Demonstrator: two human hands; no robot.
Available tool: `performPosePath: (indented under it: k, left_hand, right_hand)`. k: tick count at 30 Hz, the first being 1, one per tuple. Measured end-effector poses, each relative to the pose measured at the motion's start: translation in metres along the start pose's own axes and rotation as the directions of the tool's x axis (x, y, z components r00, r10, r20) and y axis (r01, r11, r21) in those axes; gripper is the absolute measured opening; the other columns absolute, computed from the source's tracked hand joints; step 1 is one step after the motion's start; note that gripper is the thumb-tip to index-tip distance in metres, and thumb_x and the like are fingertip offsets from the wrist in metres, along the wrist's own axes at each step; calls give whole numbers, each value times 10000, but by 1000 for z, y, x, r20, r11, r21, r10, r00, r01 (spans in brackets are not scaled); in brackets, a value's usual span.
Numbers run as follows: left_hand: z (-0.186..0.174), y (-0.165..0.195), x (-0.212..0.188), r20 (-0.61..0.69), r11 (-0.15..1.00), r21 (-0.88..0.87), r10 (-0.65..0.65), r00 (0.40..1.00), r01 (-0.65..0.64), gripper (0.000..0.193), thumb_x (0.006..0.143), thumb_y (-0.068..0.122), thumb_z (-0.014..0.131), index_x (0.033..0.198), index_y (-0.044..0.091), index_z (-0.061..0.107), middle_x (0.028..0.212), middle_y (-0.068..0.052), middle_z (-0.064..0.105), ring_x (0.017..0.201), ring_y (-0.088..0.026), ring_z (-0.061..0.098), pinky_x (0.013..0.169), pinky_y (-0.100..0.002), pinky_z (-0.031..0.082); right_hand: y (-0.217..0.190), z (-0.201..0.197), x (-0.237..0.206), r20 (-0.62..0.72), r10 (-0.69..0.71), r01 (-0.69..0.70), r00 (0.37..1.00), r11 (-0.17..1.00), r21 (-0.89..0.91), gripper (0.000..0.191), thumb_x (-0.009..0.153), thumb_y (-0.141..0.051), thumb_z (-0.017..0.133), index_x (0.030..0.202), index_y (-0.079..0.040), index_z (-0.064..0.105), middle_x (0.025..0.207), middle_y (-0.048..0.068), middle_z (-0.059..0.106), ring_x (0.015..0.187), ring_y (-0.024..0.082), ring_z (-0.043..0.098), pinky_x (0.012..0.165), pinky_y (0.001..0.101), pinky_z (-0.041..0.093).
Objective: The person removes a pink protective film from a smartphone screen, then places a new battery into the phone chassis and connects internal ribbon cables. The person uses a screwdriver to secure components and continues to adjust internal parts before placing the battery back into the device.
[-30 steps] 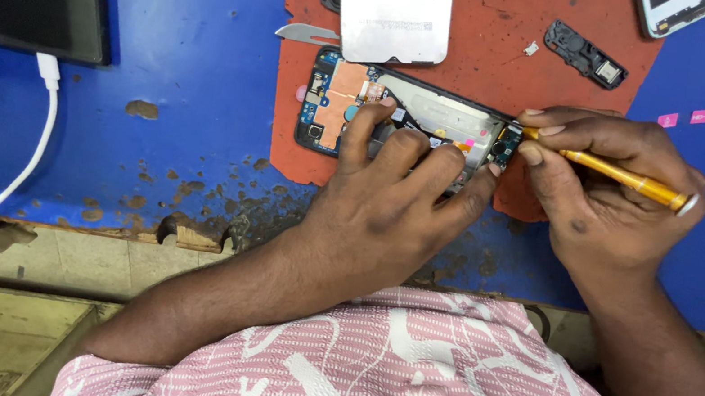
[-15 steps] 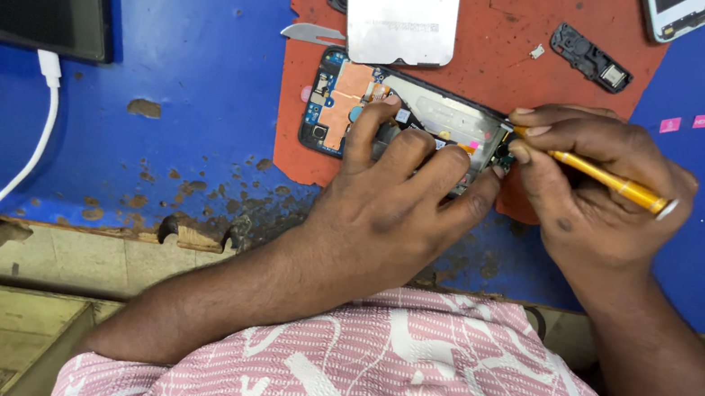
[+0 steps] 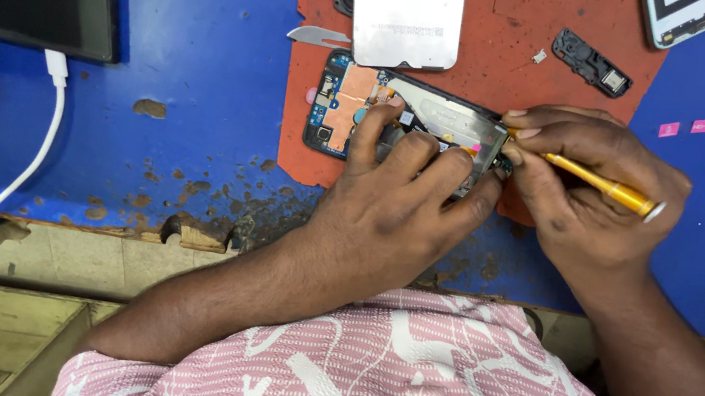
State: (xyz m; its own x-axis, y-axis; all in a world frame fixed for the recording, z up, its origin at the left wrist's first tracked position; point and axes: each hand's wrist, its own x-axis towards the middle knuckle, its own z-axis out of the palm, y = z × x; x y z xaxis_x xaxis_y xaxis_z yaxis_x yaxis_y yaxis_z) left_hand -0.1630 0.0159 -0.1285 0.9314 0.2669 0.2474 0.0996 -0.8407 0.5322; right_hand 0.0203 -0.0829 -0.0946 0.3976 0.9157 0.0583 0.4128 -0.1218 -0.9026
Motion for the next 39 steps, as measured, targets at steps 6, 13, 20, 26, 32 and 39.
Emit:
performPosePath:
  k: [6,13,20,26,32,39]
  left_hand:
    - [-3,1,-1,-30,1000,-28,-8,1000,8,281,1023,165,635,1290,89,680,1155,-80,553,1147,-250,546,1156,-661,309]
    - [-6,2,-5,-35,999,-33,1,999,-2,270,1021,129,615,1279,85,683,1111,-46,540,1094,-199,570,1160,-655,336]
    - [-9,10,-13,-75,1000,-9,18,997,-19,266,1046,136,604,1304,91,650,1229,-72,566,1157,-197,585,1160,-662,325]
    - [-20,26,-29,-79,1000,-2,21,997,-21,351,1019,115,615,1366,67,619,1245,-107,599,1157,-218,606,1200,-657,289]
    - [-40,29,-51,-156,985,-174,-29,987,2,407,980,-1,645,1380,33,581,1280,-100,666,1189,-214,651,1251,-575,328]
    - [-75,10,-81,-267,974,-146,-210,941,176,369,1018,-24,655,1377,52,609,1308,-78,678,1203,-230,655,1244,-510,347]
  right_hand:
    - [1,3,0,27,-41,44,999,995,-94,134,974,112,714,1080,52,657,1143,207,716,1059,257,732,963,332,613]
    - [14,-4,-5,-79,-120,128,990,986,105,136,1064,9,698,1103,16,569,1102,172,696,1072,225,739,983,351,637]
    - [11,-27,-30,-257,-29,95,966,964,248,256,1069,-236,688,1081,16,646,1001,156,714,850,191,731,796,264,605]
    - [-28,-23,-49,41,-10,27,999,903,-428,572,822,-243,887,1291,-11,658,1164,207,725,630,222,617,596,319,510]
    - [-60,7,-52,201,-125,226,972,742,-631,939,653,-331,943,1430,-14,522,1294,249,637,1029,396,712,821,429,595]
    - [-59,4,-66,177,67,56,982,793,-607,855,734,-310,963,1446,-78,551,1067,140,731,848,230,746,701,364,582]
